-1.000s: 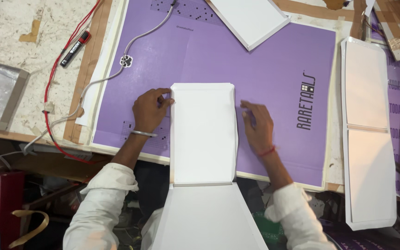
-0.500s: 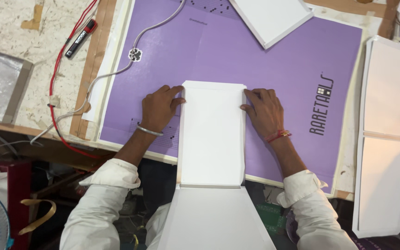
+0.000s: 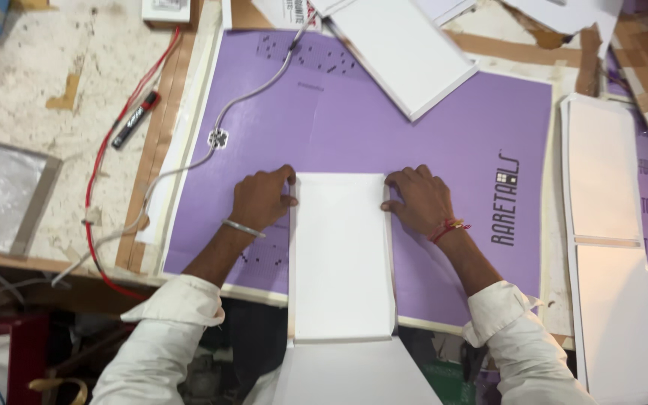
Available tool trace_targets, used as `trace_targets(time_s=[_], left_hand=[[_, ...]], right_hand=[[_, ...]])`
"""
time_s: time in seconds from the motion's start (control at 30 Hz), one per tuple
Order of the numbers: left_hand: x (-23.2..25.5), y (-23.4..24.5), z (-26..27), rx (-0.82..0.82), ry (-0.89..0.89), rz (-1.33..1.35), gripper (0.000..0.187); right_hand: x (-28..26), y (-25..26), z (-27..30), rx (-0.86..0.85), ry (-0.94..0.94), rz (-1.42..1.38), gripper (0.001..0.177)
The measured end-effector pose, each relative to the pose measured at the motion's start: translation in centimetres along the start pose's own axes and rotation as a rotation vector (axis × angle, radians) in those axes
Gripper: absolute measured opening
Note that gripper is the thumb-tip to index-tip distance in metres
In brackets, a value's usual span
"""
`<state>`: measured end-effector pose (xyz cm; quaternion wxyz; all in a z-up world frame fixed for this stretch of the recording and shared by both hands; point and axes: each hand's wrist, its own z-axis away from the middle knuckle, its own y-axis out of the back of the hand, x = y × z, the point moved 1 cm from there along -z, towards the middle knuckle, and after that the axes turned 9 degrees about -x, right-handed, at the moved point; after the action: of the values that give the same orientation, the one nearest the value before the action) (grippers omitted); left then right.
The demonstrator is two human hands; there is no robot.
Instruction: The person folds white paper sheets on a purple cutting mat, aligning edges and creasing folds by hand. The person repeatedly opens and closes the folded sheets to check alignment and then stacks them on the table.
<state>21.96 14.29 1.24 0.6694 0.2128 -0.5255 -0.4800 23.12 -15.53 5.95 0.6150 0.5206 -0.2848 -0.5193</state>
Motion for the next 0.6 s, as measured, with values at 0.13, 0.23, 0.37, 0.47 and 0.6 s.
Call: trace_targets(time_s=[0.13, 0.23, 0.37, 0.47, 0.6], left_hand=[[0.0, 0.1, -0.1, -0.017, 0.004, 0.029, 0.041], [0.0, -1.5, 1.0, 0.136, -0.042, 0.012, 0.043], [0.2, -4.2, 1.6, 0.437, -0.132, 0.158, 0.027], [-0.5, -5.2, 1.1, 0.238, 0.109, 0.44, 0.051], [-1.4, -2.6, -1.2, 0.068, -0.019, 0.497, 0.046]], right_hand=[[0.3, 0.2, -0.3, -0.108, -0.061, -0.027, 0.044], [0.7, -0.9, 0.4, 0.071, 0.053, -0.096, 0.05], [1.6, -3.3, 1.7, 0.214, 0.134, -0.17, 0.058], [2.3, -4.5, 2.2, 0.272, 0.192, -0.295, 0.077], [3.9, -2.8, 0.1, 0.091, 0.177, -0.392, 0.079]])
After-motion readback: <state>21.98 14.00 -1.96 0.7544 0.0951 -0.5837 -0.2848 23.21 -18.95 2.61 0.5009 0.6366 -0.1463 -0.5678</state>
